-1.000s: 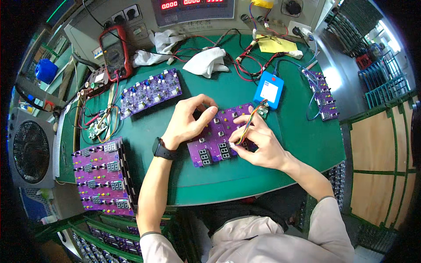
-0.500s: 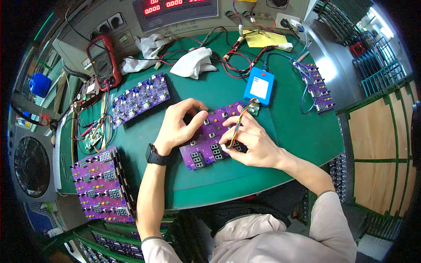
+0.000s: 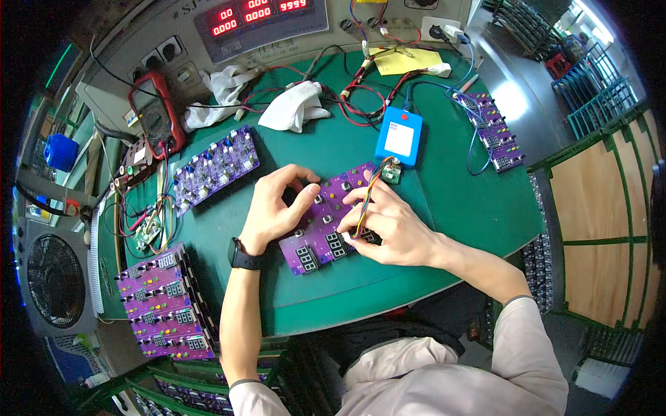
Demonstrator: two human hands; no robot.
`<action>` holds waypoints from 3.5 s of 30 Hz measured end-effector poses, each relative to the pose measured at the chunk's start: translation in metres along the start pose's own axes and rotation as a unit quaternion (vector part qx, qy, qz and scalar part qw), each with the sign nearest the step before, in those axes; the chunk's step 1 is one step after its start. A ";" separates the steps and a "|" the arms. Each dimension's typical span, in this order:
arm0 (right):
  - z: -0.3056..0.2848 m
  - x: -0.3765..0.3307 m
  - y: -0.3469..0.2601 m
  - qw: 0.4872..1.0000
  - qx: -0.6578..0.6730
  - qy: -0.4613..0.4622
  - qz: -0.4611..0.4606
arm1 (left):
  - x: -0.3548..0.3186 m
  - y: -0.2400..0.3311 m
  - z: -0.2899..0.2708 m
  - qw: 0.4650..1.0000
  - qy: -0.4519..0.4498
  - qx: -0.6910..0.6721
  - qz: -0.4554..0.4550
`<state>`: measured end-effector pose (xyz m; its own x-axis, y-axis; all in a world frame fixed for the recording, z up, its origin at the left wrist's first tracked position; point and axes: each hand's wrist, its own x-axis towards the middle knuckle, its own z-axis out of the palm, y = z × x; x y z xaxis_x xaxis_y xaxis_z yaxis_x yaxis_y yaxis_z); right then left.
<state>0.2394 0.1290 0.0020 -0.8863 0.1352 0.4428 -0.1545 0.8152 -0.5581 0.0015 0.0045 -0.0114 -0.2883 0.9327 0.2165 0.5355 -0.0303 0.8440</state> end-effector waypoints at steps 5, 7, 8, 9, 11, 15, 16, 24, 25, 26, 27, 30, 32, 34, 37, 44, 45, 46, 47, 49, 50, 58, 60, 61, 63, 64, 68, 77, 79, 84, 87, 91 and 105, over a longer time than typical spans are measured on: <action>0.002 0.001 0.000 1.000 0.010 -0.001 0.001 | 0.000 -0.003 0.001 1.000 0.005 0.007 0.010; 0.002 0.000 0.001 1.000 0.010 0.002 0.000 | 0.000 -0.003 0.002 1.000 0.005 0.000 0.008; 0.002 0.000 0.001 1.000 0.012 0.003 0.000 | 0.000 -0.003 0.002 1.000 0.003 0.010 0.013; 0.002 0.000 0.001 1.000 0.014 0.003 0.001 | 0.000 -0.003 0.002 1.000 0.002 0.019 0.018; 0.002 0.000 0.000 1.000 0.011 0.007 -0.001 | 0.000 0.000 0.001 1.000 -0.007 0.016 -0.001; 0.001 0.000 -0.001 1.000 0.005 0.005 -0.004 | -0.001 0.000 0.002 1.000 -0.002 0.009 0.004; 0.001 0.000 -0.001 1.000 0.005 0.006 -0.005 | -0.001 -0.001 0.001 1.000 -0.002 0.007 0.006; 0.001 0.000 -0.001 1.000 0.006 0.002 -0.006 | 0.000 -0.006 0.004 0.999 0.009 0.025 0.036; 0.001 0.000 -0.001 1.000 0.007 0.002 -0.006 | -0.001 -0.007 0.004 0.999 0.014 0.027 0.041; 0.002 0.000 -0.001 1.000 0.007 0.004 -0.006 | 0.000 -0.006 0.004 0.999 0.013 0.027 0.041; 0.002 0.000 -0.001 1.000 0.007 0.006 -0.007 | 0.000 -0.005 0.004 0.999 0.013 0.029 0.042; 0.002 -0.001 -0.001 1.000 0.006 0.006 -0.006 | 0.000 -0.006 0.004 0.999 0.013 0.030 0.041; 0.003 -0.001 -0.001 1.000 0.006 0.008 -0.005 | 0.000 -0.006 0.004 0.999 0.013 0.029 0.041; 0.003 -0.002 -0.001 1.000 0.005 0.009 -0.003 | 0.000 -0.005 0.004 0.999 0.009 0.029 0.036; 0.004 -0.002 0.000 1.000 0.005 0.007 -0.005 | 0.000 -0.008 0.005 0.998 0.015 0.025 0.048; 0.004 -0.002 0.000 1.000 0.000 -0.002 -0.004 | -0.001 -0.006 0.003 0.999 0.007 0.032 0.038; 0.003 -0.002 0.001 1.000 -0.004 0.000 -0.004 | 0.000 -0.005 0.003 0.998 0.006 0.039 0.043; 0.003 -0.002 0.001 1.000 -0.004 -0.001 -0.004 | 0.001 -0.004 0.003 0.998 0.005 0.046 0.048; 0.003 -0.002 0.002 1.000 -0.005 0.000 -0.005 | 0.001 -0.004 0.003 0.998 0.005 0.046 0.048; 0.003 -0.002 0.002 1.000 -0.006 0.001 -0.007 | 0.001 -0.003 0.004 0.998 0.011 0.037 0.055; 0.002 -0.001 0.001 1.000 -0.004 0.001 -0.007 | 0.001 -0.004 0.003 0.998 0.011 0.037 0.054; 0.001 0.000 -0.001 1.000 -0.008 0.002 -0.004 | 0.000 -0.004 0.003 0.999 0.003 0.037 0.037; 0.001 -0.001 -0.001 1.000 -0.010 -0.002 -0.006 | 0.000 -0.002 0.002 0.998 0.001 0.040 0.038; 0.001 -0.001 0.000 1.000 -0.010 -0.002 -0.006 | 0.000 -0.001 0.002 0.998 0.000 0.042 0.039; 0.002 0.000 0.000 1.000 -0.009 0.000 -0.008 | 0.000 -0.002 0.002 0.998 -0.001 0.045 0.041; 0.002 0.000 -0.001 1.000 -0.009 0.000 -0.008 | 0.000 -0.002 0.001 0.998 -0.001 0.047 0.042; 0.002 -0.001 0.001 1.000 -0.005 0.001 -0.007 | 0.000 -0.003 0.002 0.999 -0.002 0.044 0.031; 0.002 -0.002 0.001 1.000 -0.003 -0.007 -0.004 | 0.000 -0.003 0.003 0.998 0.008 0.050 0.049; 0.003 -0.001 0.000 1.000 -0.004 -0.006 -0.005 | 0.000 -0.004 0.003 0.997 0.005 0.056 0.048; 0.002 -0.001 -0.001 1.000 -0.007 -0.007 -0.002 | 0.000 -0.004 0.003 0.997 0.009 0.055 0.054; 0.002 -0.001 0.000 1.000 0.000 -0.006 -0.003 | 0.000 -0.004 0.004 0.997 0.010 0.057 0.056; 0.001 -0.001 0.000 1.000 -0.001 -0.011 -0.001 | 0.000 -0.005 0.004 0.997 0.009 0.059 0.057; 0.003 -0.001 0.001 1.000 -0.009 -0.011 -0.011 | 0.000 -0.002 0.004 0.996 0.009 0.059 0.059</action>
<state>0.2391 0.1281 -0.0010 -0.8928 0.1051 0.4380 -0.1656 0.8277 -0.5362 0.0032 0.0060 -0.0149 -0.2315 0.9185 0.3207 0.6557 -0.0963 0.7489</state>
